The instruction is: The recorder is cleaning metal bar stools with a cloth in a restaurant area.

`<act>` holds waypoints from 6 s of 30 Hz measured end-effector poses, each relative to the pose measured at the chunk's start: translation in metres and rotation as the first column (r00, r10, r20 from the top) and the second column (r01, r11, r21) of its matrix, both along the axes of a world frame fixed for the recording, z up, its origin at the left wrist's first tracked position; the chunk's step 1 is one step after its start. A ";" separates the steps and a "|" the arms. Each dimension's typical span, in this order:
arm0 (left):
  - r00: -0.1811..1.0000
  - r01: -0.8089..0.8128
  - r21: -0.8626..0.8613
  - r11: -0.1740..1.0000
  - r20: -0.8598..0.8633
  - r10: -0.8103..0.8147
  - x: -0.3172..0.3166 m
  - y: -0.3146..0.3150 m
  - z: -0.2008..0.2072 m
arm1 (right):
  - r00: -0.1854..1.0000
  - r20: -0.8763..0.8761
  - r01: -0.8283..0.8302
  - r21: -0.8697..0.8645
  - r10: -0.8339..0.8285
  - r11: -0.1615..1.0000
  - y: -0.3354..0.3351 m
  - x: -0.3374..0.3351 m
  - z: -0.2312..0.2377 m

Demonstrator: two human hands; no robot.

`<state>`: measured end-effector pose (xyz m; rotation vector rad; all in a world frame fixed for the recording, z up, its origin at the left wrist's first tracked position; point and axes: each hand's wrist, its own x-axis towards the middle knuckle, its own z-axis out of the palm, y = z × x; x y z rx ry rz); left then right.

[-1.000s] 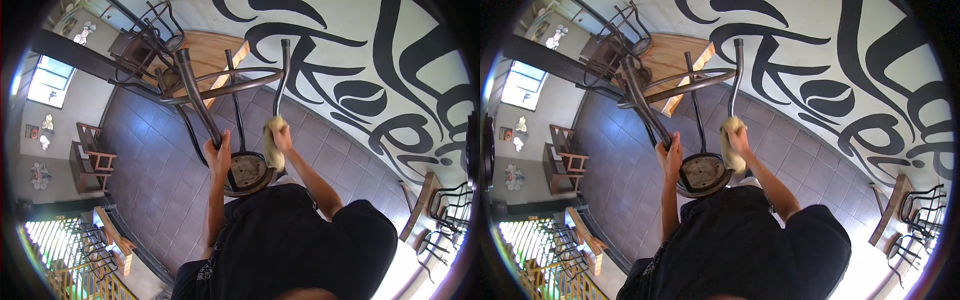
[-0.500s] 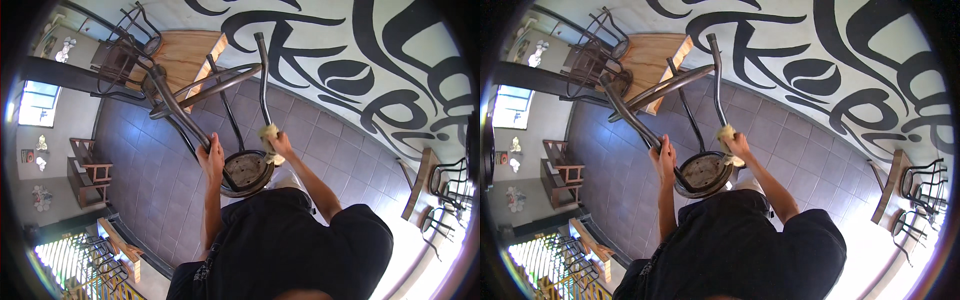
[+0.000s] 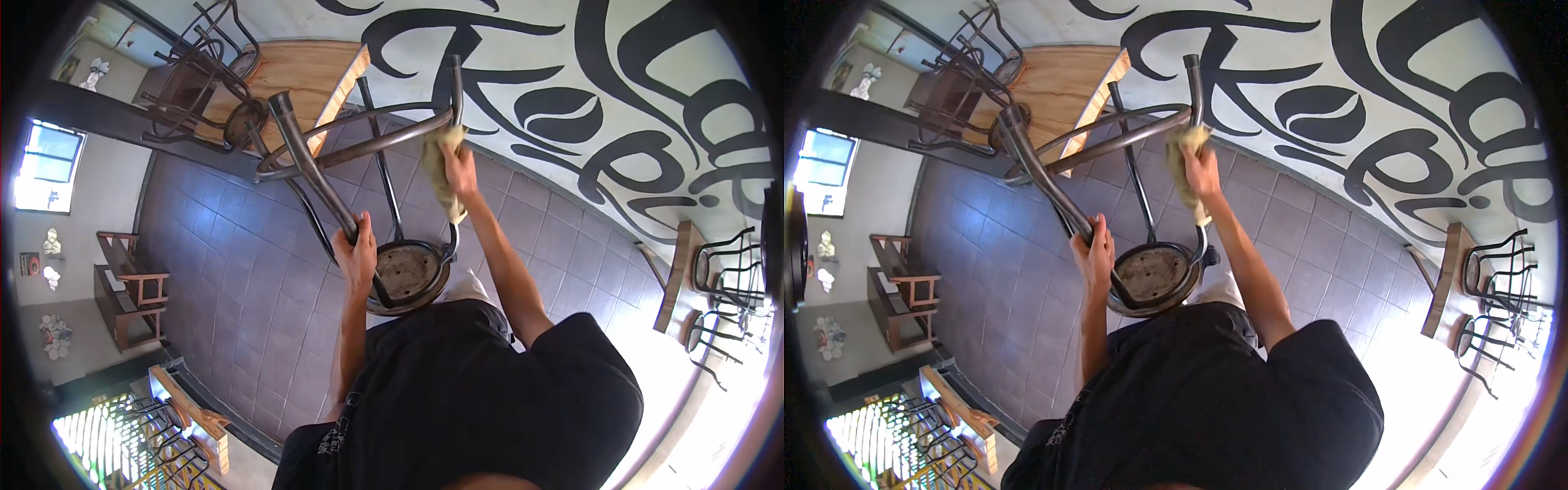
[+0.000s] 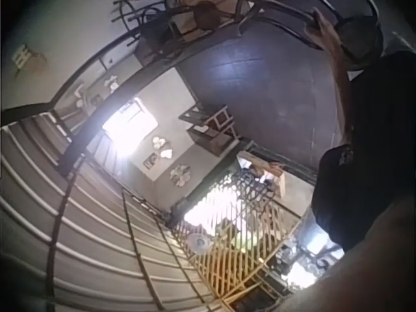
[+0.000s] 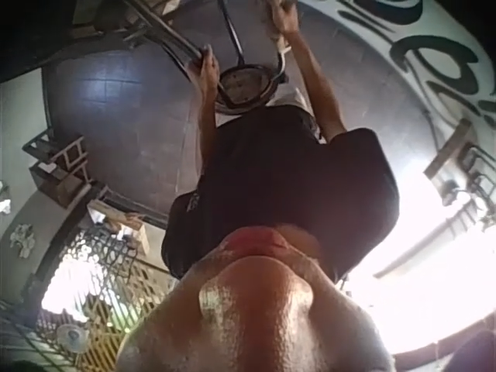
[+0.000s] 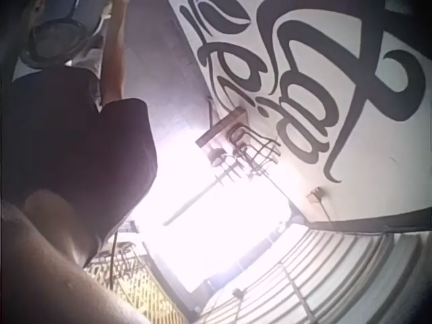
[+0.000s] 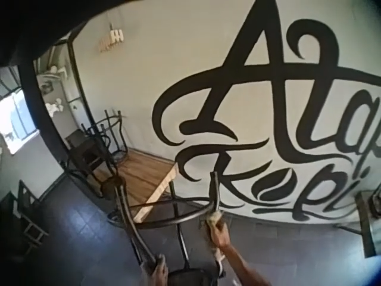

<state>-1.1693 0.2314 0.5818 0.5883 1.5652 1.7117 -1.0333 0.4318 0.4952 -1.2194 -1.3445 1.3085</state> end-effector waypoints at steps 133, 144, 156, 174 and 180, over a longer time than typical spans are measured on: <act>0.941 -0.012 -0.001 1.000 -0.339 0.011 -0.105 0.071 0.013 | 0.998 -0.062 0.009 -0.184 -0.020 0.983 -0.007 -0.085 -0.052; 0.998 0.032 0.066 0.997 -0.055 -0.029 -0.094 0.097 0.035 | 0.992 -0.080 -0.105 -0.117 0.096 0.988 -0.008 -0.043 -0.070; 0.971 0.015 -0.033 0.999 -0.237 -0.022 -0.063 0.088 0.027 | 0.978 -0.170 0.145 0.119 -0.124 0.982 0.068 -0.043 0.028; 0.938 -0.054 -0.068 0.996 -0.345 0.027 -0.006 0.074 0.029 | 0.903 -0.377 0.169 -0.132 -0.207 0.977 0.070 -0.010 0.026; 0.964 -0.091 -0.015 0.996 -0.252 0.084 -0.005 0.062 0.027 | 0.961 -0.266 0.082 0.019 -0.074 0.996 0.064 -0.001 0.034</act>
